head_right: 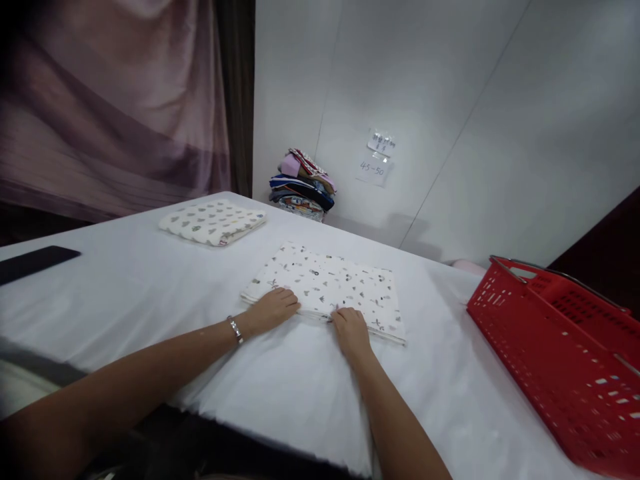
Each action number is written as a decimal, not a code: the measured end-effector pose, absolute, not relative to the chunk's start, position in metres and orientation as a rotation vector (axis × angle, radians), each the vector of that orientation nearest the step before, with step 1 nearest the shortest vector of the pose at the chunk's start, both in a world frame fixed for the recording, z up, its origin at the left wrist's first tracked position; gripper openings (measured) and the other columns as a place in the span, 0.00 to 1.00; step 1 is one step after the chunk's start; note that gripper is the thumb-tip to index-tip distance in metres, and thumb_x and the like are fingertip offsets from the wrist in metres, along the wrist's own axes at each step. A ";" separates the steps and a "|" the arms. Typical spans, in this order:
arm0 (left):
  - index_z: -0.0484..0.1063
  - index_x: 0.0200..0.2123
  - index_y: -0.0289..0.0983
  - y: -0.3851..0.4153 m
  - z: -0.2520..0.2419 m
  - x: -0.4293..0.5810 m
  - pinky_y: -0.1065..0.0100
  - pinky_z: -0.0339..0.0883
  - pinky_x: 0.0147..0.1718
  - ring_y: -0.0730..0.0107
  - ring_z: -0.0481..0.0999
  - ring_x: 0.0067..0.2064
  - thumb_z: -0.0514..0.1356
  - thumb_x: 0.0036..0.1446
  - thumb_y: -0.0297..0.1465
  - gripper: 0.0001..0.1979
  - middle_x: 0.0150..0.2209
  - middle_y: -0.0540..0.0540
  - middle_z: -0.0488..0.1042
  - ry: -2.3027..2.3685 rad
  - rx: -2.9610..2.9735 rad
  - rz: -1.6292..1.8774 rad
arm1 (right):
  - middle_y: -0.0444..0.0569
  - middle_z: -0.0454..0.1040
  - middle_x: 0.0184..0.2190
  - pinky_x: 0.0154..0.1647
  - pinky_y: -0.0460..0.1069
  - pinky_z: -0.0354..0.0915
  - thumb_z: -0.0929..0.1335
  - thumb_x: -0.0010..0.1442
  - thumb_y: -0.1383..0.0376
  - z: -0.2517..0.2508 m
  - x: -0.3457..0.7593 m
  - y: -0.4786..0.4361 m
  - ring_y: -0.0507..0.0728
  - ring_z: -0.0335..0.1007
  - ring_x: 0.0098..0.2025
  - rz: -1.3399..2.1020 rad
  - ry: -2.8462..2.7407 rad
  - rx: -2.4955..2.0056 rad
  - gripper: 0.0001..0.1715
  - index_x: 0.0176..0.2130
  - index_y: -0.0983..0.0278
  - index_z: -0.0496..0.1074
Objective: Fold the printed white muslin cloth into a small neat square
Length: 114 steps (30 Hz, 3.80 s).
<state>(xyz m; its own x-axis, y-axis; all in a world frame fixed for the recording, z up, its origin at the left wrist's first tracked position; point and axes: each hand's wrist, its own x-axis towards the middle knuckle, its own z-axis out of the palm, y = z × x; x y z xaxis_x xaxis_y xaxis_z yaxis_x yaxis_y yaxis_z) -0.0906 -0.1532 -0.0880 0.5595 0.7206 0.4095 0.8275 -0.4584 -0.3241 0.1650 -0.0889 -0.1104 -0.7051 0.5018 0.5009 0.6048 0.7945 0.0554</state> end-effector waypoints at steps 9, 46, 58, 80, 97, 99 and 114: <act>0.67 0.34 0.35 -0.158 -0.094 -0.088 0.63 0.54 0.35 0.65 0.64 0.36 0.53 0.61 0.24 0.04 0.33 0.47 0.69 -1.294 -2.336 -0.272 | 0.50 0.72 0.36 0.38 0.49 0.58 0.63 0.62 0.69 -0.105 0.167 -0.089 0.56 0.63 0.38 -0.277 -2.671 -0.858 0.11 0.41 0.62 0.74; 0.67 0.41 0.37 -0.158 -0.087 -0.094 0.62 0.53 0.38 0.64 0.63 0.38 0.48 0.64 0.24 0.09 0.36 0.44 0.69 -1.254 -2.399 -0.228 | 0.53 0.73 0.39 0.40 0.50 0.60 0.61 0.61 0.73 -0.104 0.182 -0.082 0.57 0.66 0.41 -0.351 -2.763 -0.733 0.14 0.44 0.64 0.72; 0.66 0.41 0.36 -0.170 -0.086 -0.090 0.62 0.53 0.36 0.62 0.64 0.38 0.51 0.60 0.21 0.09 0.37 0.44 0.68 -1.341 -2.405 -0.212 | 0.54 0.71 0.45 0.43 0.50 0.59 0.59 0.58 0.76 -0.085 0.187 -0.088 0.58 0.63 0.45 -0.273 -2.899 -0.708 0.23 0.51 0.66 0.67; 0.66 0.43 0.35 -0.170 -0.090 -0.091 0.61 0.56 0.39 0.62 0.65 0.38 0.49 0.58 0.19 0.12 0.35 0.43 0.69 -1.399 -2.396 -0.304 | 0.55 0.71 0.44 0.42 0.50 0.60 0.60 0.55 0.79 -0.094 0.187 -0.091 0.58 0.65 0.44 -0.399 -2.828 -0.761 0.27 0.53 0.66 0.66; 0.64 0.40 0.37 -0.180 -0.092 -0.084 0.63 0.58 0.39 0.63 0.66 0.42 0.54 0.54 0.20 0.11 0.40 0.45 0.69 -1.757 -2.343 -0.439 | 0.54 0.70 0.39 0.40 0.53 0.64 0.59 0.56 0.76 -0.116 0.139 -0.090 0.59 0.65 0.40 -0.203 -2.687 -0.573 0.21 0.47 0.64 0.67; 0.64 0.40 0.37 -0.180 -0.093 -0.082 0.63 0.57 0.40 0.63 0.65 0.43 0.54 0.52 0.20 0.12 0.41 0.44 0.68 -1.842 -2.295 -0.488 | 0.54 0.70 0.40 0.41 0.52 0.65 0.58 0.58 0.75 -0.114 0.141 -0.086 0.59 0.66 0.41 -0.093 -2.672 -0.555 0.20 0.48 0.63 0.67; 0.65 0.37 0.35 -0.178 -0.093 -0.131 0.63 0.56 0.39 0.62 0.65 0.40 0.52 0.57 0.19 0.07 0.38 0.45 0.70 -1.740 -2.238 -0.293 | 0.51 0.72 0.38 0.39 0.49 0.64 0.60 0.56 0.75 -0.107 0.136 -0.089 0.57 0.67 0.39 -0.102 -2.743 -0.638 0.20 0.46 0.62 0.69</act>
<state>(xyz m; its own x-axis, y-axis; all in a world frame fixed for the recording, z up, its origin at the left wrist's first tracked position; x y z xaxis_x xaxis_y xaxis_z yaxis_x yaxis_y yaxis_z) -0.1309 -0.1776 -0.0928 0.2496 0.9090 0.3339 0.9682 -0.2280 -0.1029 0.1357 -0.0893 -0.1075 -0.8482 0.4180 0.3253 0.4411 0.8975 -0.0031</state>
